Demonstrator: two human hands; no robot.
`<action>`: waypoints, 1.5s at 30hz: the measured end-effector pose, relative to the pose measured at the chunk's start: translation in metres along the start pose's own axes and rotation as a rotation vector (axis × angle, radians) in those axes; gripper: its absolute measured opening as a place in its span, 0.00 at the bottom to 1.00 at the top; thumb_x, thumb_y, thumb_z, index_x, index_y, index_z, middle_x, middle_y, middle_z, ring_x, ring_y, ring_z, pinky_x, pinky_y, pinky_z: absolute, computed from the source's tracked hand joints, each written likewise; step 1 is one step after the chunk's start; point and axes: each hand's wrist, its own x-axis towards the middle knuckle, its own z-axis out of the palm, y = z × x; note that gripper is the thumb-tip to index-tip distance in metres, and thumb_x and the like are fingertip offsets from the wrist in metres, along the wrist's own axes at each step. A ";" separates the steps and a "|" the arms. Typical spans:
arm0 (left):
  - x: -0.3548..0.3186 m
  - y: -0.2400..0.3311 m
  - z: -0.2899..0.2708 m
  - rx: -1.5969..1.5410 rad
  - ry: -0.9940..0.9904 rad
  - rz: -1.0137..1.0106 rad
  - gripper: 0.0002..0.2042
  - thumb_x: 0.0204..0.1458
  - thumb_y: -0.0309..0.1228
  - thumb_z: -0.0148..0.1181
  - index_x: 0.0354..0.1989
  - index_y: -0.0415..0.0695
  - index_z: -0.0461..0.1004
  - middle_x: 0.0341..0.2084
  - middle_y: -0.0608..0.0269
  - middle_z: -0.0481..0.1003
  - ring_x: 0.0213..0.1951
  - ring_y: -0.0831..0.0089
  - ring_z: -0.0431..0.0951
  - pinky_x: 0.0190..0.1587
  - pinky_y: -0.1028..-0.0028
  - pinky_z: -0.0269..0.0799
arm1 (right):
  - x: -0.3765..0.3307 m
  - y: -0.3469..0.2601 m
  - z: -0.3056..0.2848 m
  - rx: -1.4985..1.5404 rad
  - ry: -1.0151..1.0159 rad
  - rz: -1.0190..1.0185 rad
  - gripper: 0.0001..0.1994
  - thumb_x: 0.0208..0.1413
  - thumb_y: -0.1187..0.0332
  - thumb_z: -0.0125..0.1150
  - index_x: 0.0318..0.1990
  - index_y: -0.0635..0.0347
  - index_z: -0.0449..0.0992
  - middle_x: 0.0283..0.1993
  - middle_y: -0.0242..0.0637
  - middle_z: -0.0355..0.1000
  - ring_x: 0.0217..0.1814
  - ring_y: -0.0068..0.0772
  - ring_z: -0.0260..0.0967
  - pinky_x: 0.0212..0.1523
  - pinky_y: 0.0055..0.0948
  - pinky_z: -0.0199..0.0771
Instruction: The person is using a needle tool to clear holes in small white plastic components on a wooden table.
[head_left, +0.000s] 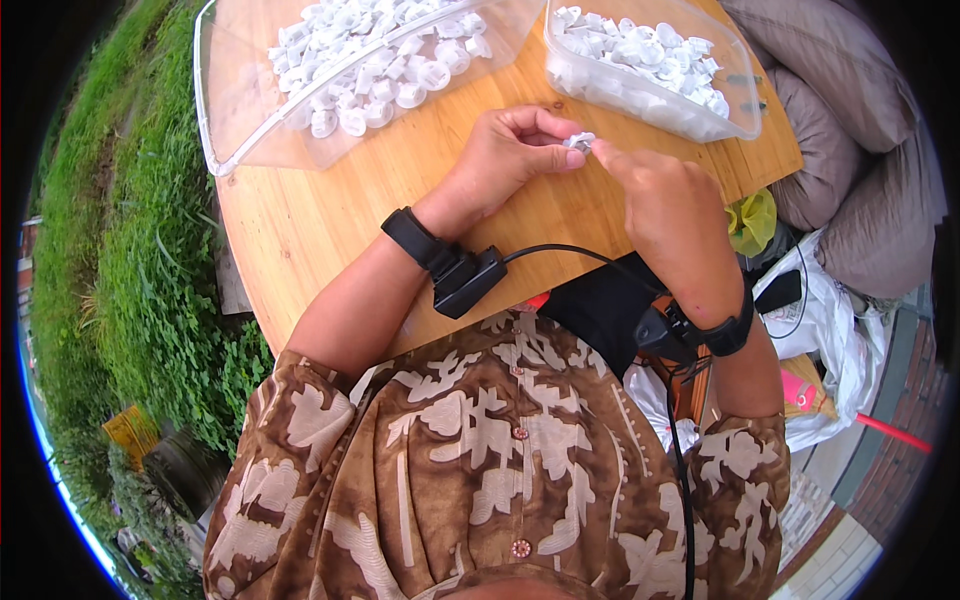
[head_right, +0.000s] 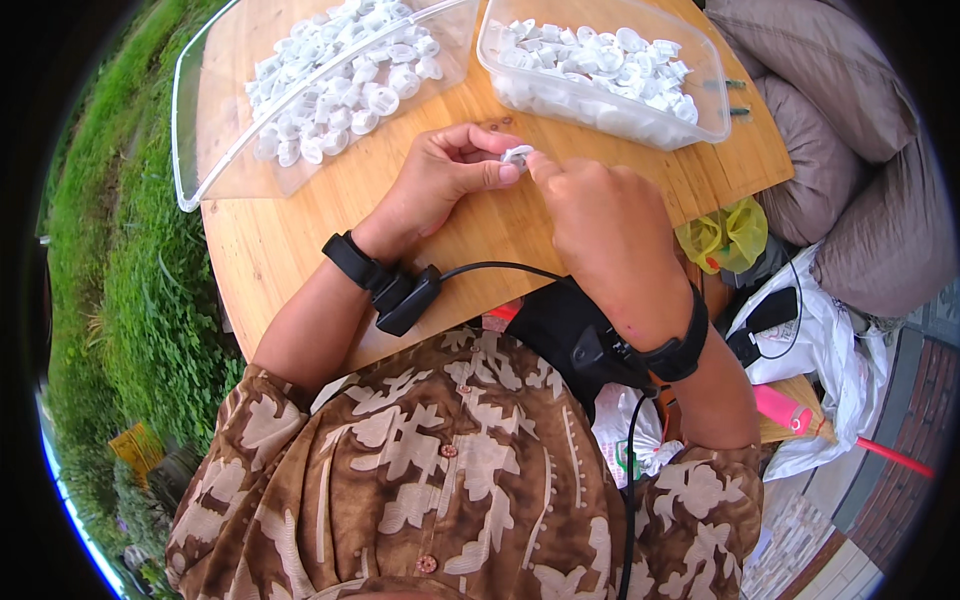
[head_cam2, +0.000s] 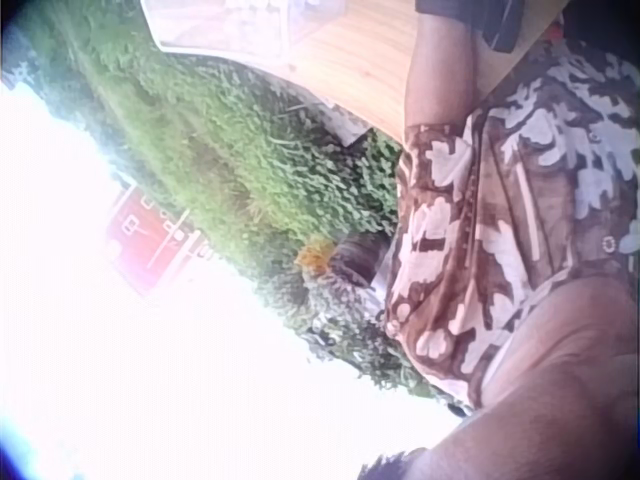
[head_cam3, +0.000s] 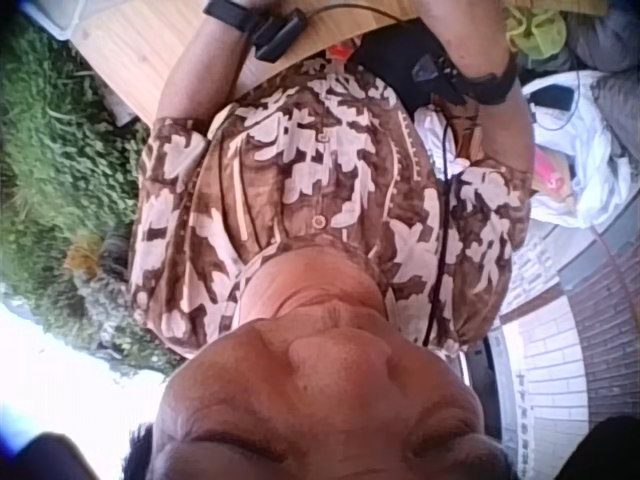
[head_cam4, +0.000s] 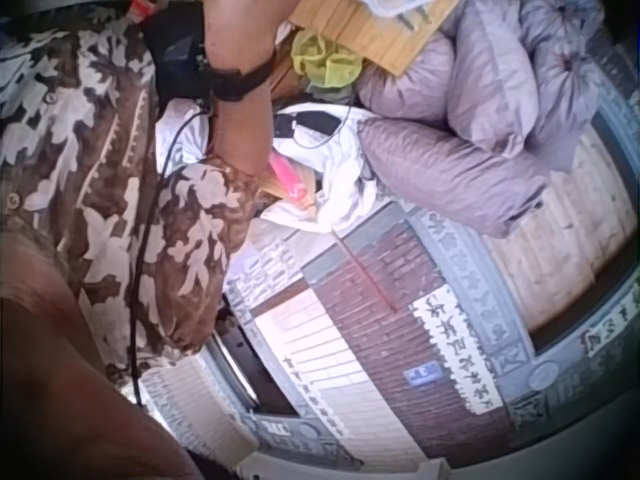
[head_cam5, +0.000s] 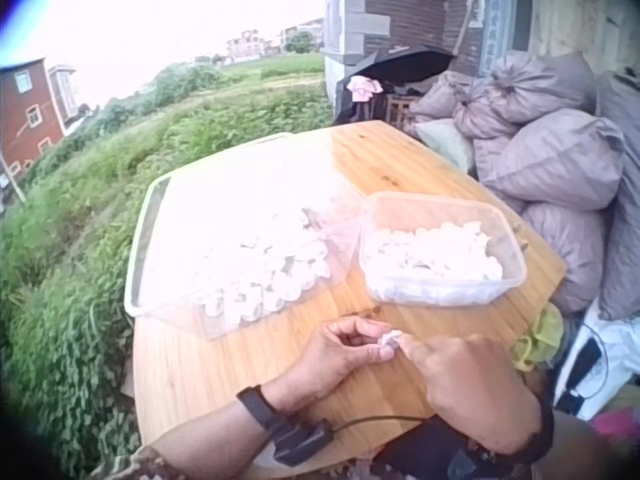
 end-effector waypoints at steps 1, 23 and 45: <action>0.000 0.000 0.000 0.001 -0.003 0.001 0.10 0.46 0.19 0.64 0.38 0.36 0.75 0.39 0.60 0.76 0.42 0.76 0.76 0.49 0.76 0.72 | 0.000 0.000 0.000 -0.001 0.002 0.002 0.15 0.51 0.74 0.48 0.46 0.58 0.76 0.28 0.45 0.72 0.30 0.46 0.73 0.31 0.40 0.72; 0.001 0.010 -0.002 -0.190 -0.038 -0.042 0.17 0.50 0.20 0.61 0.49 0.39 0.70 0.42 0.61 0.74 0.44 0.75 0.75 0.49 0.77 0.73 | -0.012 -0.004 0.022 0.360 0.205 0.137 0.19 0.49 0.78 0.51 0.49 0.51 0.75 0.29 0.42 0.71 0.30 0.48 0.70 0.29 0.41 0.69; 0.002 0.003 -0.001 -0.171 -0.004 -0.021 0.15 0.49 0.19 0.62 0.47 0.37 0.71 0.41 0.59 0.75 0.43 0.75 0.76 0.50 0.76 0.73 | -0.009 -0.008 0.024 0.117 0.216 0.141 0.18 0.48 0.77 0.51 0.48 0.51 0.75 0.28 0.38 0.70 0.29 0.44 0.71 0.29 0.39 0.71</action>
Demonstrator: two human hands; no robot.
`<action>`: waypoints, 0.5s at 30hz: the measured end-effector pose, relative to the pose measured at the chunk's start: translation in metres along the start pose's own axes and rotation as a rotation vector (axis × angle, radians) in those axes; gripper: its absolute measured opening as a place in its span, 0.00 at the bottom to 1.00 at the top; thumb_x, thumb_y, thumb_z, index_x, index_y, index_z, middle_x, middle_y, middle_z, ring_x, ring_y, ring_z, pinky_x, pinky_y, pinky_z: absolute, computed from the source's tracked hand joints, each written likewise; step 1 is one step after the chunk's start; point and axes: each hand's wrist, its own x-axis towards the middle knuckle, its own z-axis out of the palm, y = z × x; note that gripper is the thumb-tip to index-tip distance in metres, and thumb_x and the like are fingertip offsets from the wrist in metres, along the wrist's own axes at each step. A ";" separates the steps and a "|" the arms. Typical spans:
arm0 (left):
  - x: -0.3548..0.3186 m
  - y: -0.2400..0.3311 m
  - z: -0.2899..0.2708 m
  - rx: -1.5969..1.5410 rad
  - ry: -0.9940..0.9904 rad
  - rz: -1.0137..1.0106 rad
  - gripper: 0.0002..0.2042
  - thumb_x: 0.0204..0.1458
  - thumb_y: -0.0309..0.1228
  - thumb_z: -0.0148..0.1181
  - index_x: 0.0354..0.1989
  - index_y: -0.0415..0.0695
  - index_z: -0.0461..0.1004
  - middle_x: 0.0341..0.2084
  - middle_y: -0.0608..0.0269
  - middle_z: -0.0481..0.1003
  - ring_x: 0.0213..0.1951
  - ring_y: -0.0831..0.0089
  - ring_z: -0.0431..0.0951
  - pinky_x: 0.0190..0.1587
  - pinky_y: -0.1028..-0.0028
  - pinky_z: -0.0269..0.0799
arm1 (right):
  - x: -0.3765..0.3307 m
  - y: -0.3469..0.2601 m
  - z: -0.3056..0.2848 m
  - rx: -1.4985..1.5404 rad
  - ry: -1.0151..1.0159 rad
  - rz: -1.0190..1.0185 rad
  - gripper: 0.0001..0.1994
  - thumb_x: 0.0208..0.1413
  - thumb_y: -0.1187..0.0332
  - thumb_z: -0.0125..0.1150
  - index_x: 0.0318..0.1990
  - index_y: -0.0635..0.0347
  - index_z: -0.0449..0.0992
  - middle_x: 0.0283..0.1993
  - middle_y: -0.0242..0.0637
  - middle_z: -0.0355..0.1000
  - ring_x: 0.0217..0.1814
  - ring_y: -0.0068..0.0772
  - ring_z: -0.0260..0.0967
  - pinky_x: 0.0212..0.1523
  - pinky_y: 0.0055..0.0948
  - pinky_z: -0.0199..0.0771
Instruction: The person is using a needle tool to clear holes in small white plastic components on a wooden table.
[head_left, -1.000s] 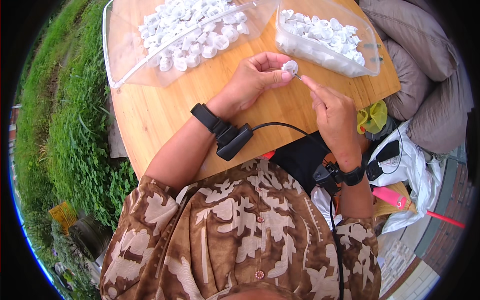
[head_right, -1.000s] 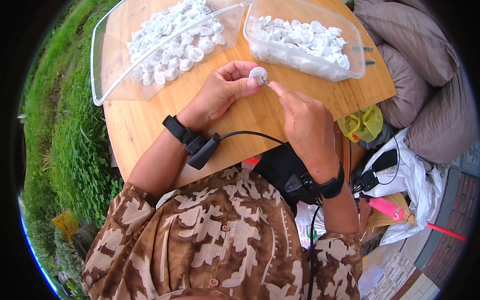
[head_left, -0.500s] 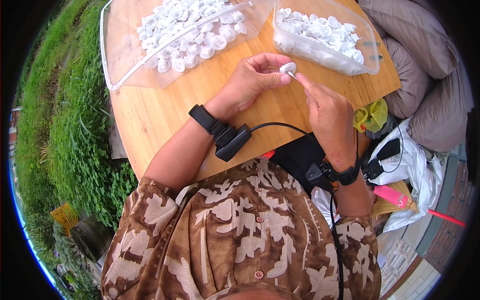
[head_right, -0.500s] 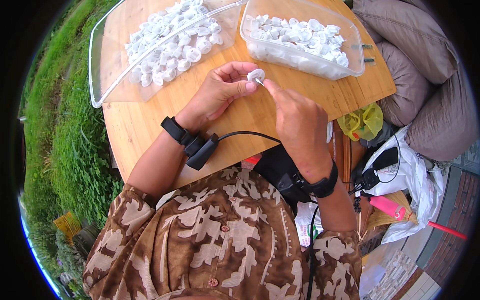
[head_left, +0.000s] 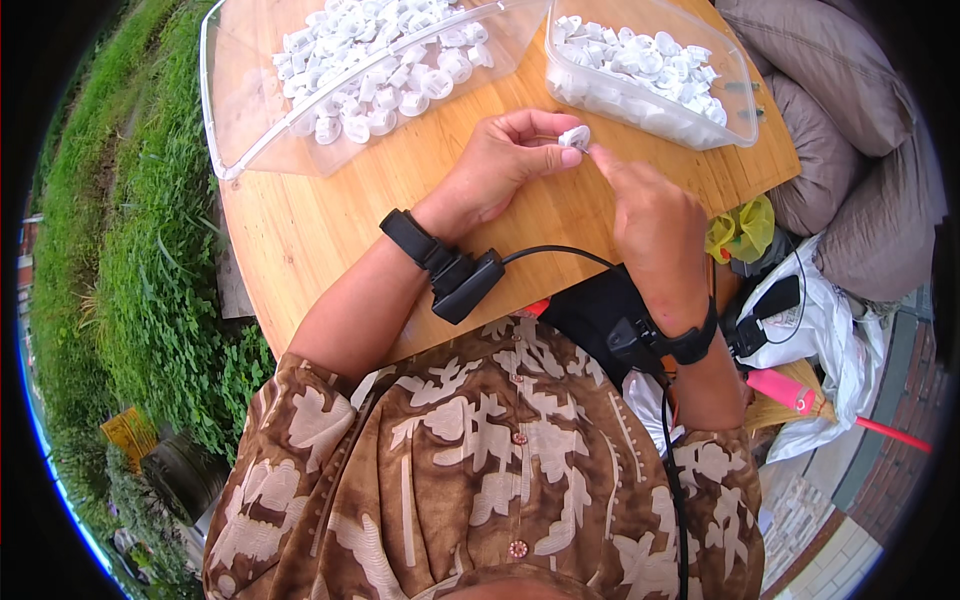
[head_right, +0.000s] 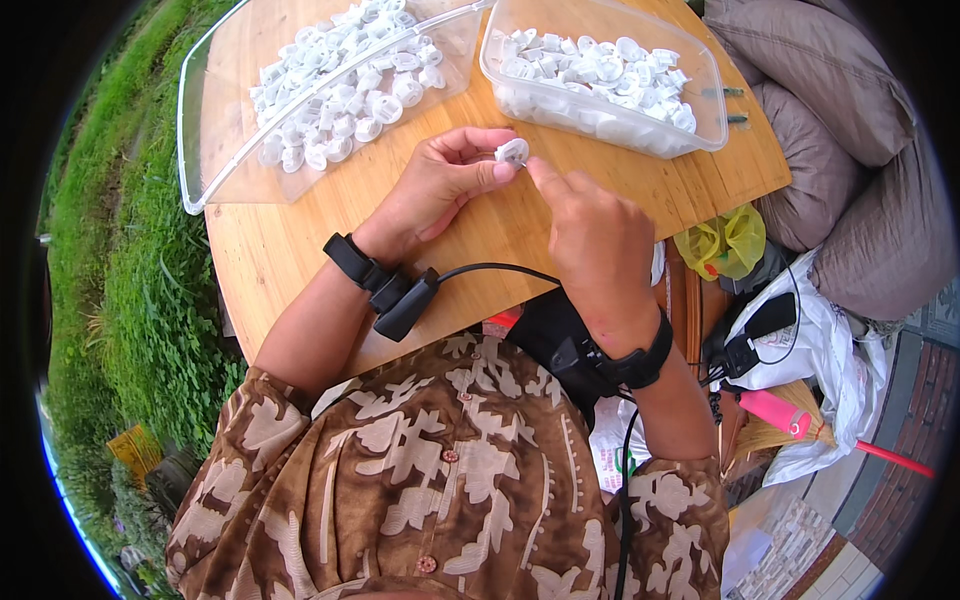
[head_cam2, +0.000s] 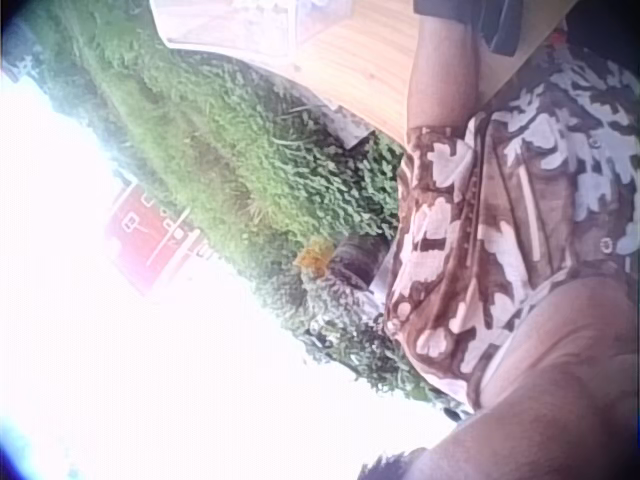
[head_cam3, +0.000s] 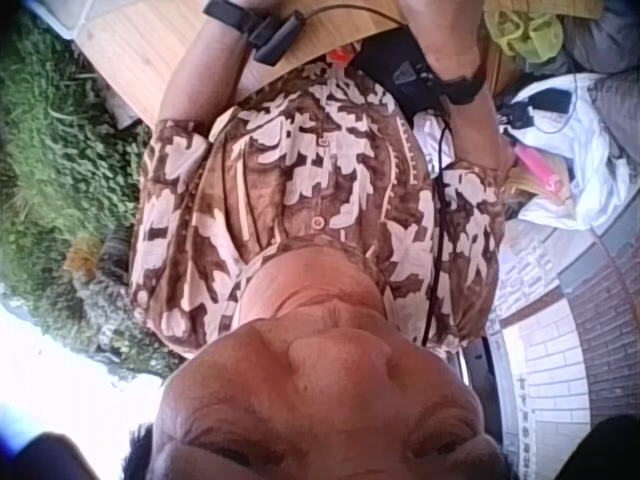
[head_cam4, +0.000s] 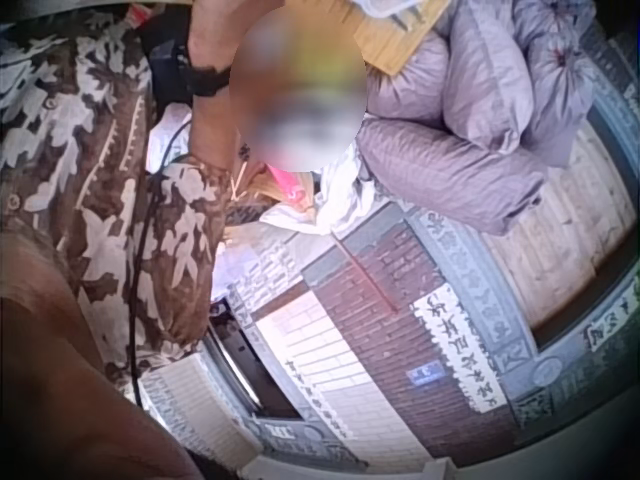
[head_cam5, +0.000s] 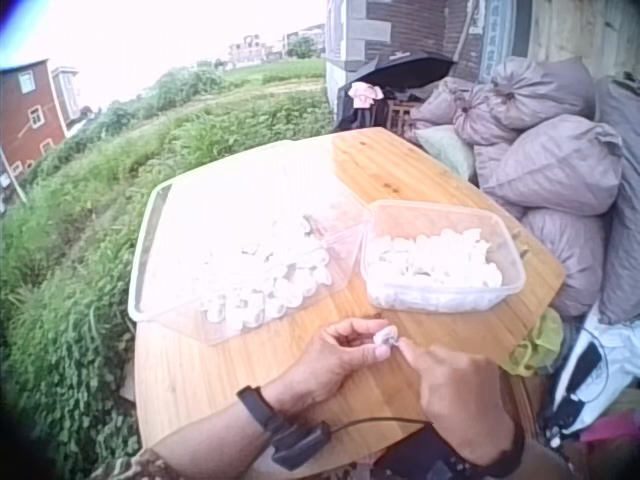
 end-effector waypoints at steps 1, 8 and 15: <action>0.000 0.000 0.001 0.000 -0.002 -0.001 0.15 0.49 0.19 0.62 0.47 0.37 0.71 0.41 0.59 0.75 0.43 0.75 0.76 0.50 0.76 0.73 | 0.000 0.000 0.000 -0.001 0.001 0.002 0.18 0.48 0.77 0.51 0.48 0.51 0.75 0.28 0.38 0.70 0.29 0.44 0.71 0.29 0.39 0.71; -0.002 0.003 0.003 0.006 0.024 -0.045 0.15 0.50 0.21 0.61 0.47 0.37 0.71 0.43 0.59 0.74 0.45 0.73 0.75 0.51 0.75 0.73 | 0.004 0.006 -0.008 -0.002 -0.062 -0.052 0.20 0.47 0.78 0.51 0.49 0.50 0.75 0.29 0.39 0.70 0.28 0.45 0.70 0.28 0.40 0.69; -0.001 0.006 0.004 -0.032 0.031 -0.070 0.16 0.50 0.21 0.61 0.48 0.37 0.70 0.42 0.60 0.74 0.45 0.73 0.75 0.51 0.75 0.73 | 0.001 0.006 -0.011 -0.044 -0.051 -0.080 0.23 0.45 0.79 0.52 0.50 0.48 0.74 0.27 0.38 0.67 0.27 0.45 0.68 0.26 0.39 0.67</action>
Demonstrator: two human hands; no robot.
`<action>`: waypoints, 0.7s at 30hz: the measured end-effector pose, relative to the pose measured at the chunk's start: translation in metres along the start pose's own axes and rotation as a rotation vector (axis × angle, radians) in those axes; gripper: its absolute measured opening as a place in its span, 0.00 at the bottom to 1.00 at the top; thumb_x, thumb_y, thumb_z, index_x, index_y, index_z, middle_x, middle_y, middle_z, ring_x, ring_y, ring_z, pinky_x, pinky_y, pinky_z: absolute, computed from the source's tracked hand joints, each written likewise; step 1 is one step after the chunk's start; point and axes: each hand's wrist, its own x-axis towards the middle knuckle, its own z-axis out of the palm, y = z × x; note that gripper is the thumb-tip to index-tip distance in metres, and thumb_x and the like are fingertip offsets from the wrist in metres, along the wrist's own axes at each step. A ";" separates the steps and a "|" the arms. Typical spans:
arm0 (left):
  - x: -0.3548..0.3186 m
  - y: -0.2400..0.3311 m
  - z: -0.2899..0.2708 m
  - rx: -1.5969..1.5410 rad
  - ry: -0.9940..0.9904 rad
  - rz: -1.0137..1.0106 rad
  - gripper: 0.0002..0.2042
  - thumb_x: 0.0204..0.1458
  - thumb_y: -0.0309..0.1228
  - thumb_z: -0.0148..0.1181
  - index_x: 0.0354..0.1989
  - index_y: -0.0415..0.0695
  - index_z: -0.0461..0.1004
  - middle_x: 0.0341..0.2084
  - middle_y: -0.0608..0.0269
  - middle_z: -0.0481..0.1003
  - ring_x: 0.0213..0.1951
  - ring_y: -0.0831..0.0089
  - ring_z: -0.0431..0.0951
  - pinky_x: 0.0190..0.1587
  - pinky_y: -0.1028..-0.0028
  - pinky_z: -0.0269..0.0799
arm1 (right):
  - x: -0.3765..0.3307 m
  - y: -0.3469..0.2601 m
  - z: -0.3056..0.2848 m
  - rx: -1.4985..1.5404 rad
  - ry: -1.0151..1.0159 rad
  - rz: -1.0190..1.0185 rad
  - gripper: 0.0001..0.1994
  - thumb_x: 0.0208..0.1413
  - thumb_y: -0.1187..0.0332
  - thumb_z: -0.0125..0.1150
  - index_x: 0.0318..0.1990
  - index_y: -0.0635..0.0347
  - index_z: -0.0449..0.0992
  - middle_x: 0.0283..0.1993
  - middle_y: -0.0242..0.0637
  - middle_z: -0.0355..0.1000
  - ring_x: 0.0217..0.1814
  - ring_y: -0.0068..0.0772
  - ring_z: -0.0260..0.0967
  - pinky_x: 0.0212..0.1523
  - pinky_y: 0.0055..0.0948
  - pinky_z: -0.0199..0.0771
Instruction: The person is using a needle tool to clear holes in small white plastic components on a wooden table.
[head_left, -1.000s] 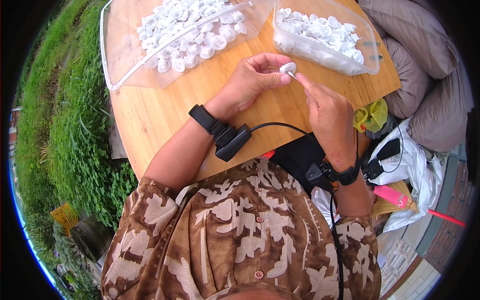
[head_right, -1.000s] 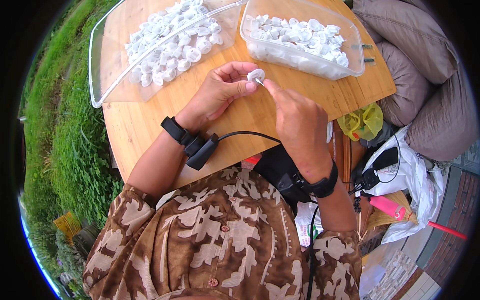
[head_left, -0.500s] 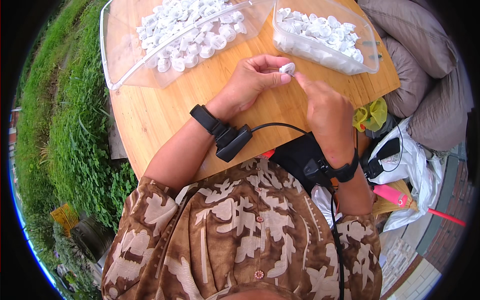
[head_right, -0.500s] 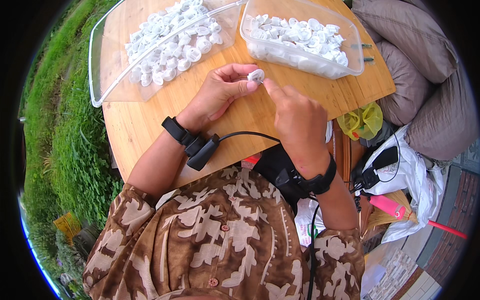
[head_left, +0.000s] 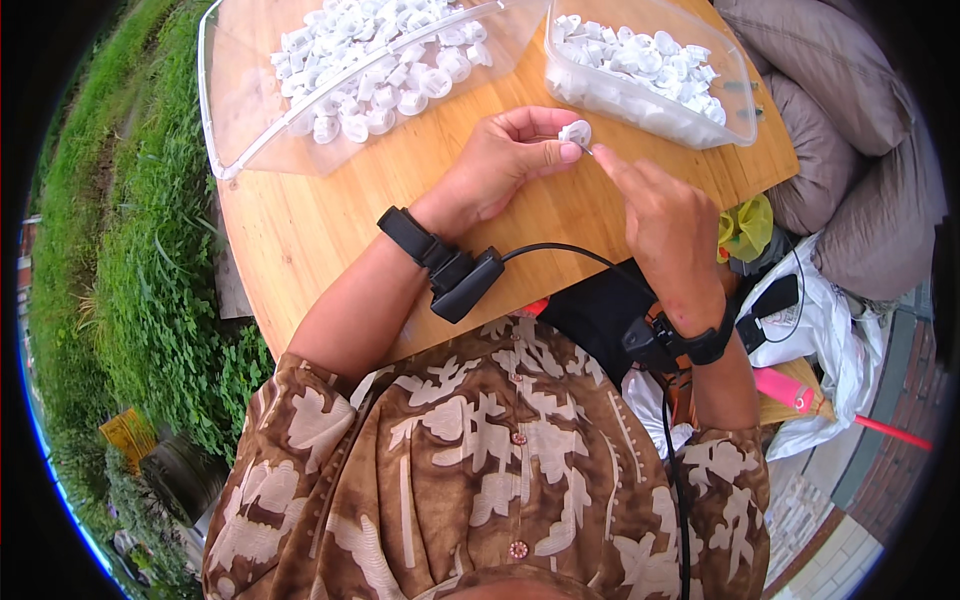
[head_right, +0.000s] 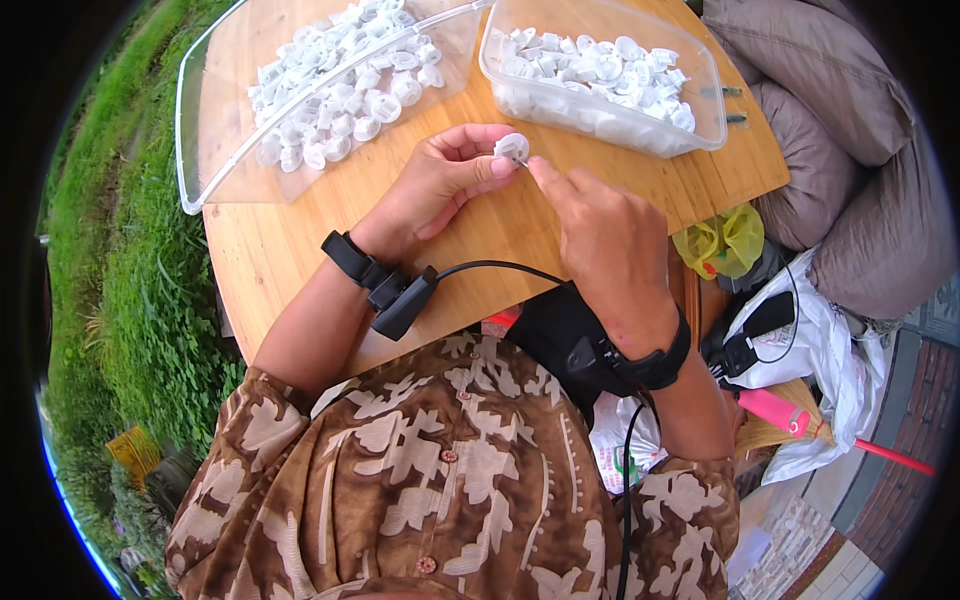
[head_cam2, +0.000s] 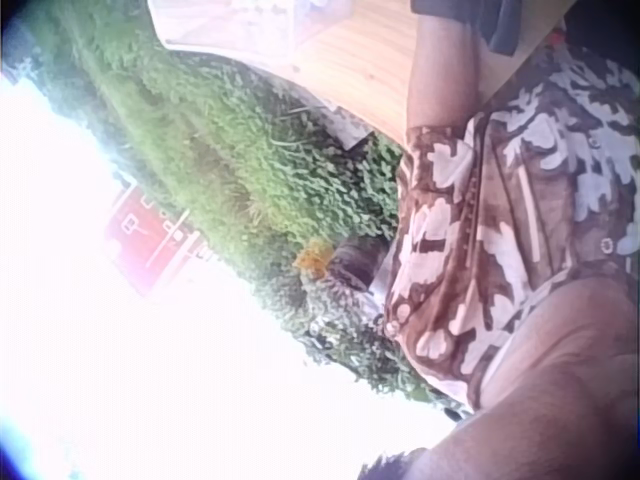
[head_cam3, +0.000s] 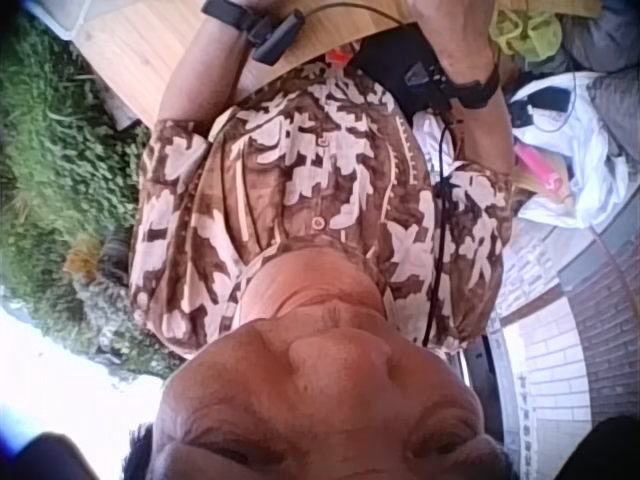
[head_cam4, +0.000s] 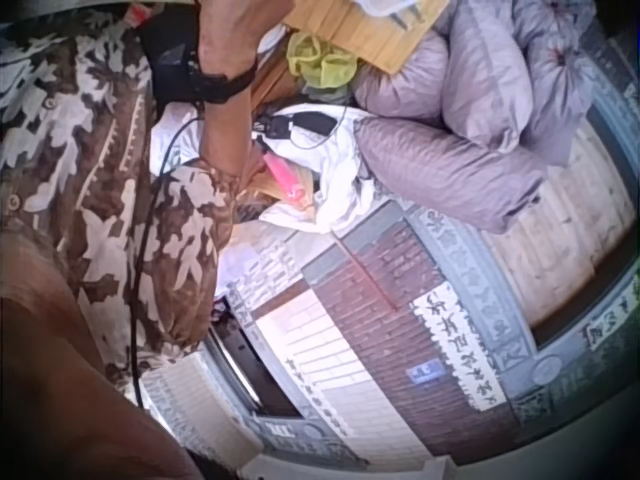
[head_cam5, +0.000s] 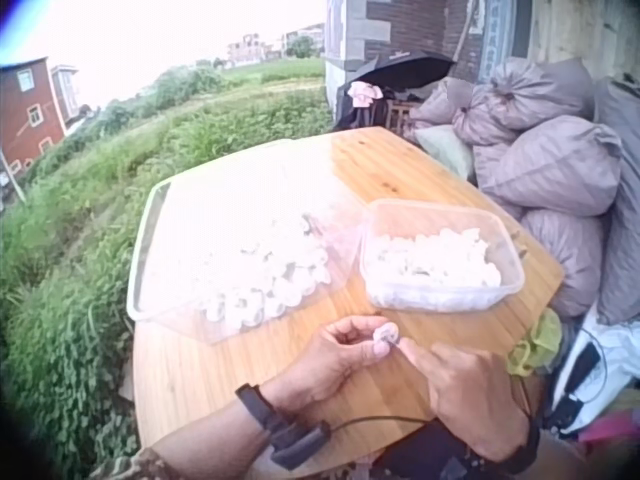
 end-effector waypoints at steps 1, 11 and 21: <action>0.000 0.000 -0.001 0.000 0.000 0.000 0.16 0.50 0.21 0.61 0.48 0.37 0.70 0.42 0.60 0.74 0.45 0.73 0.75 0.51 0.75 0.73 | 0.001 0.000 0.000 0.000 0.000 0.000 0.23 0.45 0.79 0.52 0.50 0.48 0.74 0.27 0.38 0.67 0.27 0.45 0.68 0.26 0.39 0.67; -0.001 -0.002 0.000 -0.013 -0.014 0.014 0.15 0.50 0.21 0.61 0.47 0.37 0.70 0.43 0.60 0.74 0.45 0.73 0.75 0.51 0.74 0.73 | 0.004 -0.001 0.001 -0.033 0.024 -0.011 0.22 0.46 0.78 0.52 0.50 0.47 0.74 0.27 0.38 0.66 0.27 0.44 0.69 0.26 0.39 0.68; -0.001 -0.003 0.002 0.097 0.050 0.063 0.14 0.49 0.21 0.62 0.46 0.36 0.72 0.42 0.58 0.75 0.43 0.74 0.76 0.49 0.75 0.74 | 0.012 0.002 0.002 0.007 -0.067 0.034 0.16 0.50 0.75 0.49 0.46 0.52 0.77 0.29 0.40 0.73 0.30 0.46 0.72 0.31 0.41 0.72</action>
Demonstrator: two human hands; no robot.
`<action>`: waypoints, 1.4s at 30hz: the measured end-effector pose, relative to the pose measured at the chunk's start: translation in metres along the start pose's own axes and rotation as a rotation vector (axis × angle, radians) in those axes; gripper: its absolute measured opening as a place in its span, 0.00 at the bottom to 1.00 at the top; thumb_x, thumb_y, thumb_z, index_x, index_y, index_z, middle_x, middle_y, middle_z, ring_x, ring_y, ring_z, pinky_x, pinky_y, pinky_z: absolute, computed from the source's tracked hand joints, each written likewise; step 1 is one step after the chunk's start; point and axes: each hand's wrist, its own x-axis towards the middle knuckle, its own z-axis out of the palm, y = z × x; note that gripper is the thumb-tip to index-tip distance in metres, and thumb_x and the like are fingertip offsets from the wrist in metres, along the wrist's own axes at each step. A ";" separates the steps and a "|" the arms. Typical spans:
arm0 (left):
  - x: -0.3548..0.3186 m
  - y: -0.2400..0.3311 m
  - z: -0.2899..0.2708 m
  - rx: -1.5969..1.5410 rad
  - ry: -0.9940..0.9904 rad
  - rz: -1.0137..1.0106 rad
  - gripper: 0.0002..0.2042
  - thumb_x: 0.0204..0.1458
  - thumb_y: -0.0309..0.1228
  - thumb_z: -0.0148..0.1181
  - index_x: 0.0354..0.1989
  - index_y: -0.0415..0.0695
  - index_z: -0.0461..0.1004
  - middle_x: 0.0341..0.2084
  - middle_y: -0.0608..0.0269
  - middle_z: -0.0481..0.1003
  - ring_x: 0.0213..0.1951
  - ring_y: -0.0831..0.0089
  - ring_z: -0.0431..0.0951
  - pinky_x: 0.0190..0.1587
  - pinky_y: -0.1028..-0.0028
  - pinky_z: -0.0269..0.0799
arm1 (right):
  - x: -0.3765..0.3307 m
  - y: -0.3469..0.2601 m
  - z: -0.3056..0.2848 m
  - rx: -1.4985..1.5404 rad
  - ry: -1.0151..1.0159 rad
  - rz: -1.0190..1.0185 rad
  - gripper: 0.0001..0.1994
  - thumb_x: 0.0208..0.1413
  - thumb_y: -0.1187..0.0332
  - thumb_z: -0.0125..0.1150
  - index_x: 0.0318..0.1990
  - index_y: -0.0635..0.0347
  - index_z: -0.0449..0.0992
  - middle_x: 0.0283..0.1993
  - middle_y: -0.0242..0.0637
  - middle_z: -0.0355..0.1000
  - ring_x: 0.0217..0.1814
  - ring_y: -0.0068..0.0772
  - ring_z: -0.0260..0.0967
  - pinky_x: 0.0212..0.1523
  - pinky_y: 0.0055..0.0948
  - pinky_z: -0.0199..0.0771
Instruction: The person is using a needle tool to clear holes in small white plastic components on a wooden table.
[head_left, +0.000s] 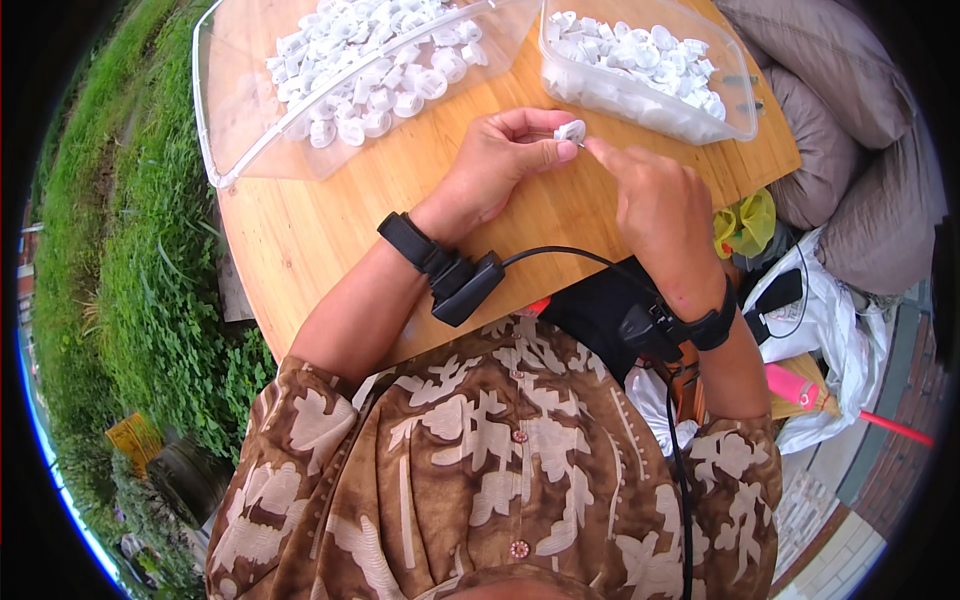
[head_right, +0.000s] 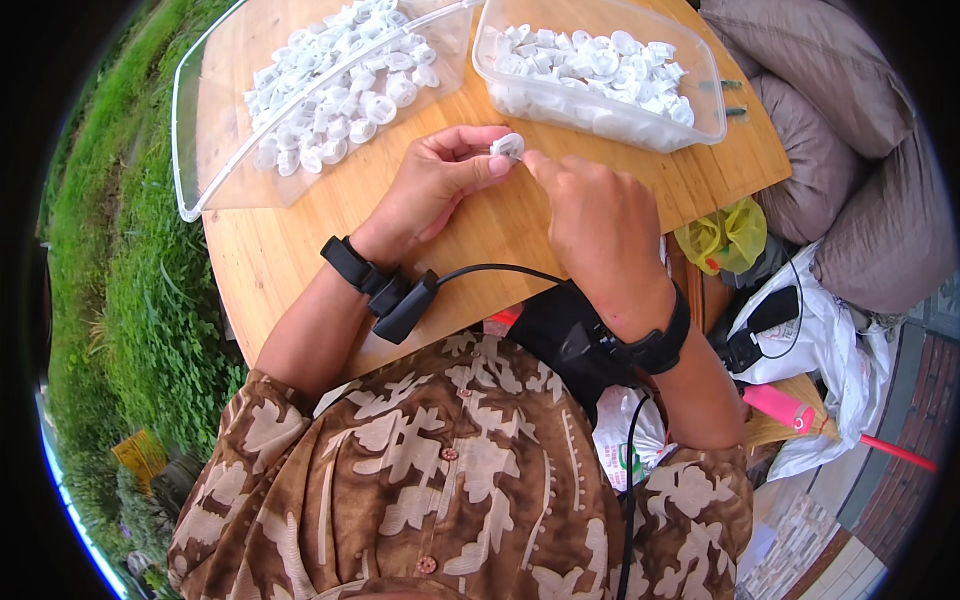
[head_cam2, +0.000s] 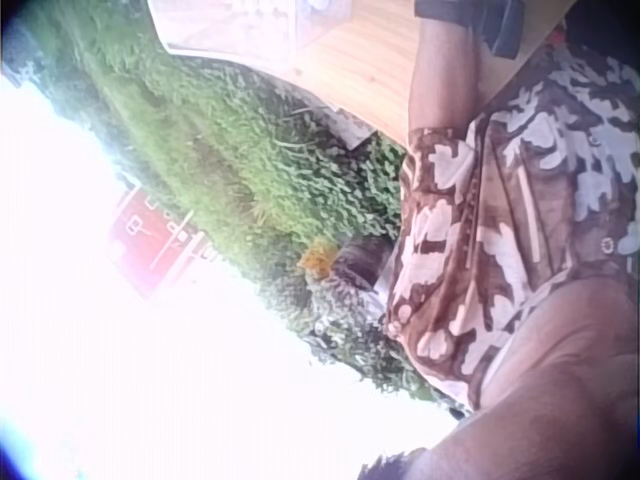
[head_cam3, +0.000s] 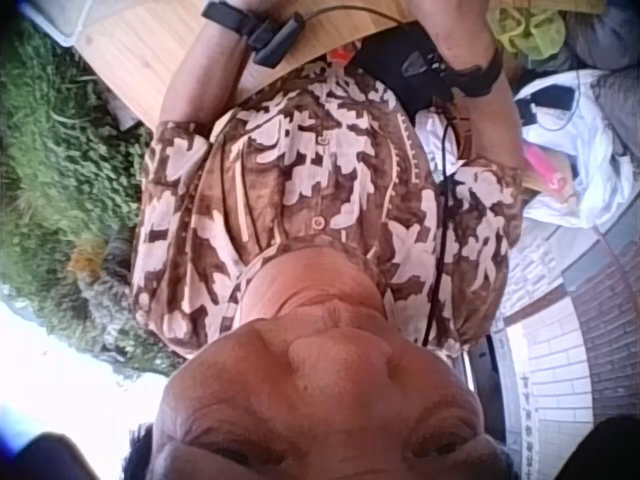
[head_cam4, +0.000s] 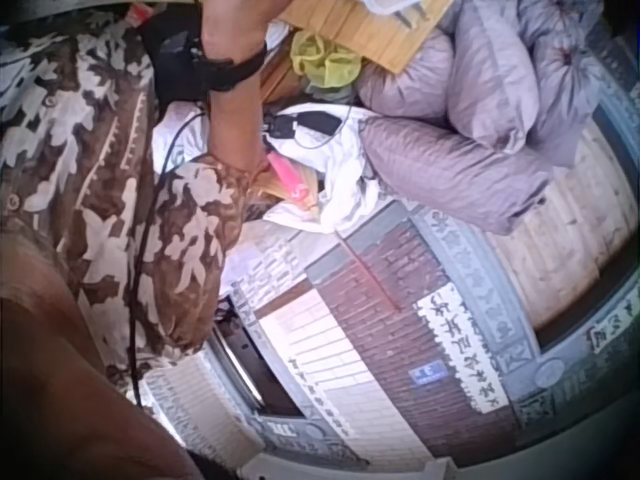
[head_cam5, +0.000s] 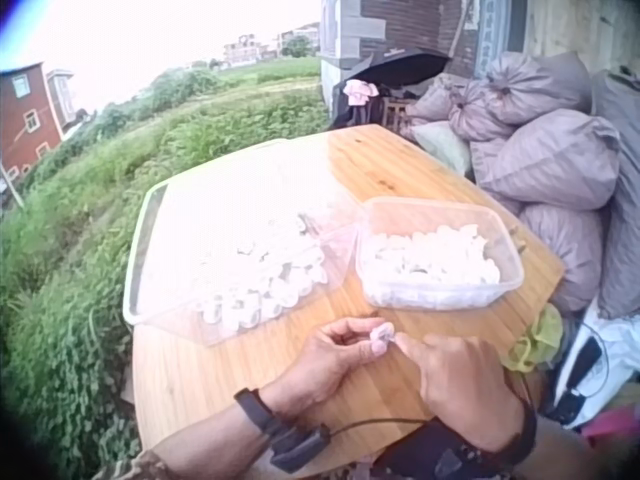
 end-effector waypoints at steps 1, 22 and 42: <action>0.000 0.000 0.000 0.001 -0.001 -0.001 0.14 0.49 0.21 0.62 0.46 0.36 0.72 0.42 0.58 0.75 0.43 0.74 0.76 0.49 0.75 0.74 | 0.001 0.002 0.001 0.001 0.000 0.002 0.16 0.50 0.75 0.49 0.46 0.52 0.77 0.29 0.40 0.73 0.30 0.46 0.72 0.31 0.41 0.72; 0.001 0.001 -0.005 -0.210 -0.138 -0.019 0.16 0.50 0.21 0.61 0.48 0.40 0.69 0.44 0.60 0.74 0.47 0.72 0.75 0.52 0.75 0.72 | -0.011 0.011 -0.009 0.641 -0.054 0.187 0.14 0.56 0.74 0.50 0.49 0.59 0.76 0.18 0.39 0.66 0.19 0.23 0.63 0.24 0.26 0.63; -0.001 0.003 0.000 -0.195 -0.129 -0.033 0.14 0.52 0.26 0.61 0.47 0.41 0.70 0.42 0.62 0.74 0.46 0.73 0.75 0.50 0.75 0.74 | -0.006 0.012 -0.011 0.612 -0.093 0.225 0.15 0.55 0.74 0.52 0.50 0.58 0.75 0.18 0.38 0.68 0.19 0.24 0.66 0.24 0.25 0.65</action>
